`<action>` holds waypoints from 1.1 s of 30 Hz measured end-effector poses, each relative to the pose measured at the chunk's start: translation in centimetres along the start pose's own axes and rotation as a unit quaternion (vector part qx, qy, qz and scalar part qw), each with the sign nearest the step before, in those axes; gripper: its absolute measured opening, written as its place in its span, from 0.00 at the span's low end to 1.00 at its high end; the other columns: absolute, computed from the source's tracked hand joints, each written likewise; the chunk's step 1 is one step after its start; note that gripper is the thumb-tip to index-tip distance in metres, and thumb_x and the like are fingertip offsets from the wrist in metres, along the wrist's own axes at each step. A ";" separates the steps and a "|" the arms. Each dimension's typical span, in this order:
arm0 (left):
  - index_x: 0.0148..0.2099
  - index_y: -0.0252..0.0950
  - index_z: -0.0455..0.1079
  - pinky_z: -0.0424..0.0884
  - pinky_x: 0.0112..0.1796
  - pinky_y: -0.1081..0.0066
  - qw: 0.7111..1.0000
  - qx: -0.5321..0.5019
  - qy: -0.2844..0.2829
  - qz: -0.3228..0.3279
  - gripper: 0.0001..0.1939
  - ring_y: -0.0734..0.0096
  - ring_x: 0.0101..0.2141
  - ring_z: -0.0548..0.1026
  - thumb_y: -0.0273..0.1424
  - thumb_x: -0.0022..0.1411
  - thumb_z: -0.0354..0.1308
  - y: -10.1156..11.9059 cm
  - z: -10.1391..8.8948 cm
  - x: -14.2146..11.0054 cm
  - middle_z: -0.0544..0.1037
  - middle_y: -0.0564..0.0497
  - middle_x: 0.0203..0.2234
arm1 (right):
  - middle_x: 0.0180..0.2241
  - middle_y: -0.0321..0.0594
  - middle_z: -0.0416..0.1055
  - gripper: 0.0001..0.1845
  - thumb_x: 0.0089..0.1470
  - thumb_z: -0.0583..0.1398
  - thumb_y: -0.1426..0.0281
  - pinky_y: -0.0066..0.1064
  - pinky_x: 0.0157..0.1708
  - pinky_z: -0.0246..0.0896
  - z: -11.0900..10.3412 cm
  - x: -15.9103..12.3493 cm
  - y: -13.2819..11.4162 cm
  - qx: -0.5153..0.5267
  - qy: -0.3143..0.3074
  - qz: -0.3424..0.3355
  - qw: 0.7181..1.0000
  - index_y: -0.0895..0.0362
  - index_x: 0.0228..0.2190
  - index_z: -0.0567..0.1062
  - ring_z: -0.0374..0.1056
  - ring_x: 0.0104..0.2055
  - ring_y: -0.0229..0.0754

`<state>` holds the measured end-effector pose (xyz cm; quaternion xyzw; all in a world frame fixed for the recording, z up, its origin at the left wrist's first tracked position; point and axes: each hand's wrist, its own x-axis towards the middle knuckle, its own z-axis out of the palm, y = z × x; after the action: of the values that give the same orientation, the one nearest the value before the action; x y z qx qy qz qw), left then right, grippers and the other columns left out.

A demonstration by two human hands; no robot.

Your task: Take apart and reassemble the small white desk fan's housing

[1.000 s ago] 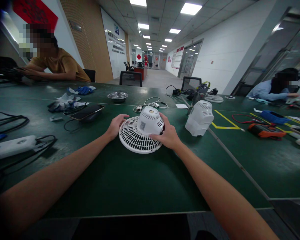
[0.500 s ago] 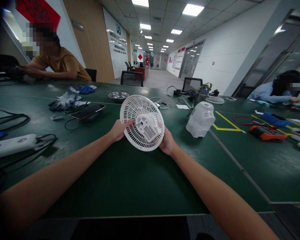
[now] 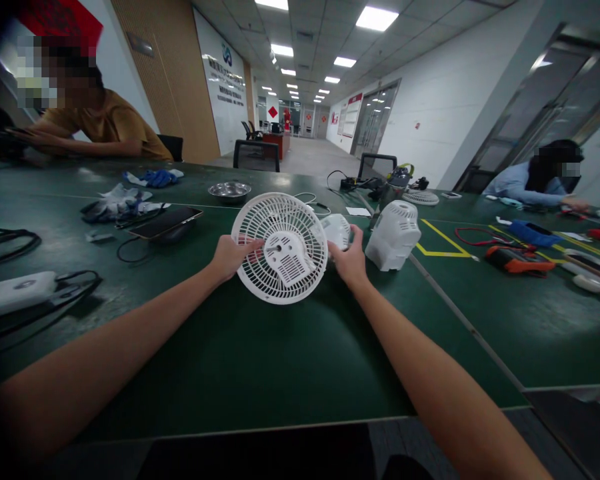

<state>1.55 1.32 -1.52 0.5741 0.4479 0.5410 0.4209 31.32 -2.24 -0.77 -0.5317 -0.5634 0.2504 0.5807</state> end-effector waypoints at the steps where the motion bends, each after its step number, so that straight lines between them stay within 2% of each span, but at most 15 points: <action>1: 0.35 0.28 0.79 0.78 0.27 0.66 1.000 0.005 0.005 -0.005 0.14 0.63 0.26 0.80 0.34 0.52 0.72 0.0 -0.1 0.1 0.82 0.43 0.27 | 0.43 0.41 0.72 0.40 0.44 0.68 0.58 0.55 0.51 0.64 -1.0 0.5 0.2 -0.103 0.040 -0.029 0.993 0.49 0.57 0.62 0.68 0.44 0.54; 3: 0.35 0.27 0.78 0.78 0.28 0.66 1.000 0.007 0.013 -0.020 0.13 0.63 0.26 0.80 0.33 0.53 0.71 -0.1 -0.3 0.3 0.82 0.43 0.27 | 0.44 0.45 0.70 0.38 0.42 0.68 0.60 0.55 0.53 0.61 -2.7 1.2 0.6 -0.259 0.087 -0.078 0.959 0.52 0.55 0.65 0.66 0.47 0.56; 6: 0.36 0.27 0.78 0.78 0.28 0.65 0.999 0.008 0.032 -0.037 0.13 0.62 0.27 0.80 0.33 0.52 0.72 -0.3 -0.7 0.7 0.82 0.42 0.27 | 0.44 0.47 0.68 0.36 0.43 0.67 0.62 0.51 0.51 0.62 -3.7 1.7 1.3 -0.367 0.098 -0.086 0.921 0.54 0.54 0.68 0.66 0.47 0.56; 10: 0.37 0.29 0.78 0.79 0.30 0.63 0.996 0.016 0.051 -0.068 0.13 0.59 0.29 0.81 0.31 0.50 0.73 -0.5 -1.2 1.1 0.83 0.41 0.30 | 0.45 0.48 0.65 0.33 0.43 0.66 0.65 0.48 0.49 0.64 -3.4 1.8 2.0 -0.414 0.094 -0.066 0.903 0.53 0.53 0.69 0.66 0.45 0.54; 13: 0.39 0.29 0.78 0.80 0.31 0.61 0.995 0.008 0.042 -0.087 0.14 0.58 0.30 0.81 0.31 0.51 0.72 -0.6 -1.2 1.2 0.83 0.41 0.31 | 0.48 0.50 0.64 0.28 0.46 0.64 0.66 0.49 0.53 0.62 -3.7 2.1 1.4 -0.424 0.114 -0.122 0.890 0.55 0.50 0.70 0.64 0.50 0.56; 16: 0.39 0.28 0.78 0.80 0.32 0.61 0.995 0.006 0.038 -0.092 0.14 0.59 0.29 0.81 0.32 0.52 0.72 -0.5 -1.2 1.2 0.83 0.40 0.32 | 0.56 0.52 0.59 0.31 0.48 0.63 0.65 0.56 0.58 0.54 -5.1 2.6 0.2 -0.428 0.207 -0.207 0.855 0.54 0.54 0.66 0.56 0.61 0.59; 18: 0.39 0.28 0.77 0.80 0.33 0.61 0.995 0.000 0.037 -0.096 0.14 0.60 0.29 0.81 0.31 0.52 0.72 -0.5 -1.1 1.2 0.83 0.40 0.32 | 0.61 0.52 0.54 0.37 0.46 0.63 0.66 0.59 0.60 0.50 -6.4 3.0 -0.2 -0.415 0.281 -0.217 0.837 0.52 0.58 0.62 0.51 0.64 0.61; 21: 0.39 0.28 0.77 0.80 0.34 0.60 0.994 -0.015 0.034 -0.102 0.14 0.60 0.30 0.81 0.30 0.52 0.72 -0.5 -1.1 1.2 0.83 0.40 0.33 | 0.61 0.52 0.54 0.43 0.43 0.63 0.67 0.62 0.60 0.49 -8.3 3.6 0.7 -0.375 0.329 -0.148 0.854 0.51 0.61 0.57 0.51 0.64 0.63; 24: 0.39 0.29 0.77 0.80 0.34 0.60 0.994 -0.028 0.032 -0.097 0.13 0.61 0.30 0.81 0.29 0.52 0.71 -0.5 -1.1 1.1 0.83 0.41 0.33 | 0.59 0.53 0.58 0.45 0.42 0.63 0.65 0.62 0.60 0.50 -9.6 4.2 2.8 -0.324 0.313 -0.079 0.890 0.52 0.61 0.55 0.56 0.62 0.63; 27: 0.38 0.29 0.77 0.81 0.35 0.60 0.994 -0.030 0.030 -0.096 0.12 0.61 0.30 0.81 0.29 0.53 0.71 -0.3 -1.1 1.0 0.83 0.41 0.33 | 0.59 0.54 0.61 0.49 0.41 0.65 0.63 0.55 0.60 0.54 -10.2 4.7 4.6 -0.282 0.293 -0.070 0.911 0.54 0.62 0.51 0.61 0.60 0.60; 30: 0.38 0.29 0.77 0.80 0.35 0.60 0.995 -0.025 0.031 -0.097 0.12 0.61 0.30 0.81 0.30 0.53 0.71 -0.2 -1.1 1.0 0.83 0.41 0.33 | 0.57 0.52 0.65 0.54 0.37 0.68 0.62 0.51 0.58 0.58 -10.5 5.0 5.7 -0.274 0.280 -0.013 0.920 0.53 0.62 0.49 0.66 0.57 0.58; 33: 0.39 0.29 0.77 0.80 0.35 0.60 0.995 -0.022 0.026 -0.097 0.12 0.61 0.31 0.81 0.30 0.52 0.71 -0.4 -1.2 1.1 0.83 0.41 0.34 | 0.53 0.53 0.70 0.53 0.32 0.71 0.62 0.50 0.56 0.62 -10.6 5.2 6.4 -0.288 0.276 0.084 0.913 0.54 0.57 0.55 0.69 0.54 0.59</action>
<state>0.37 2.52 -1.60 0.5042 0.5008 0.5219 0.4719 44.28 0.78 -2.40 -0.7692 -0.3817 -0.0317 0.5115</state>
